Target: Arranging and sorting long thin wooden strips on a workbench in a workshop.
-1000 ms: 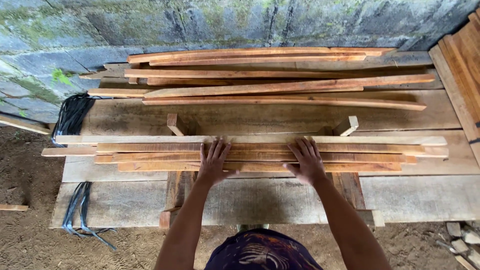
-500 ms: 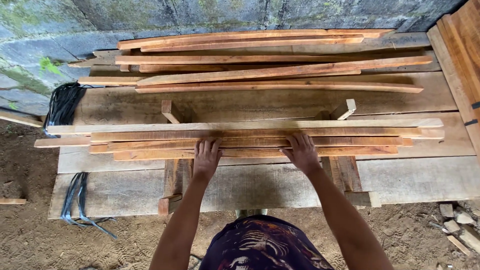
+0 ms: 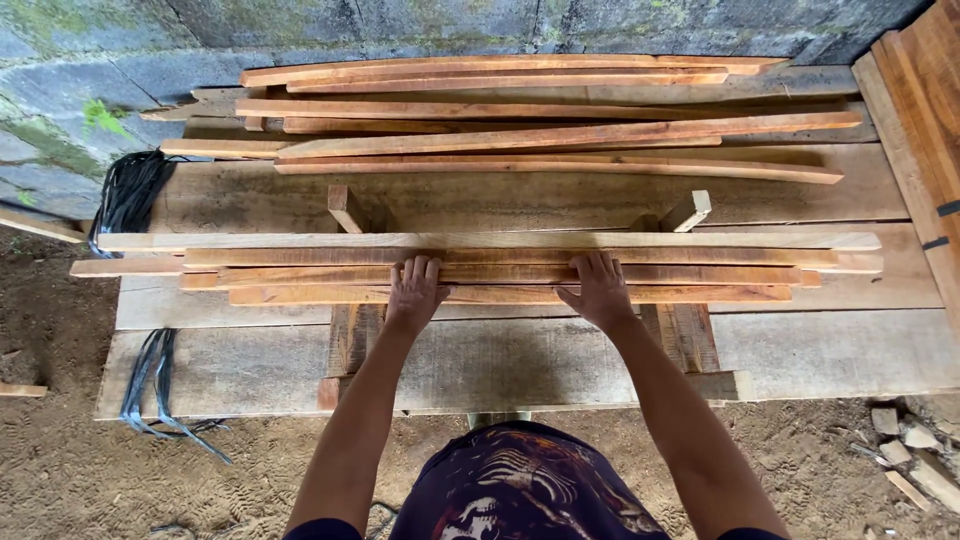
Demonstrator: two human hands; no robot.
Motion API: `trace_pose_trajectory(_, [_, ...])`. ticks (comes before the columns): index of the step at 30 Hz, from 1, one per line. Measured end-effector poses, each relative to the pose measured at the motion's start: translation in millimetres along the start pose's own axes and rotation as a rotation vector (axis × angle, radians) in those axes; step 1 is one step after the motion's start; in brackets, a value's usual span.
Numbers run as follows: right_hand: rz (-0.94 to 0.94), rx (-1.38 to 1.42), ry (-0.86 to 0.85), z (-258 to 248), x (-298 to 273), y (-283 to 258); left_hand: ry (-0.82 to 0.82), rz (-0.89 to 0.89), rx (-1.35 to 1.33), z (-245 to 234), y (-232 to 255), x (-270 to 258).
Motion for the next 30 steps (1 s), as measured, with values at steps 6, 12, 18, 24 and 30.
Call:
trace_pose_trajectory(6, [0.094,0.06,-0.259,58.7,-4.2,37.7,-0.042,-0.009,0.0,-10.7,2.4,-3.1])
trace_pose_trajectory(12, [0.013,0.05,-0.414,61.3,10.2,39.0,0.01,0.008,0.045,-14.8,6.5,0.1])
trace_pose_trajectory(18, [-0.108,0.053,-0.227,15.1,0.7,12.0,0.059,0.046,0.095,-28.8,14.5,-22.4])
trace_pose_trajectory(24, [-0.074,0.172,-0.167,4.3,-56.3,-10.5,0.009,0.091,0.005,-14.2,25.0,-79.9])
trace_pose_trajectory(30, [-0.008,0.372,-0.212,-22.3,-50.5,-14.4,-0.064,0.086,-0.184,-24.0,16.4,-68.5])
Point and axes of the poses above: each hand's wrist, its own x-axis towards the middle knuckle, its own z-axis out of the palm, y = z × x, the point moved 6 cm from there along x, towards the middle knuckle, and after that the axes turned 5 degrees about -y, right-handed, at the moved point
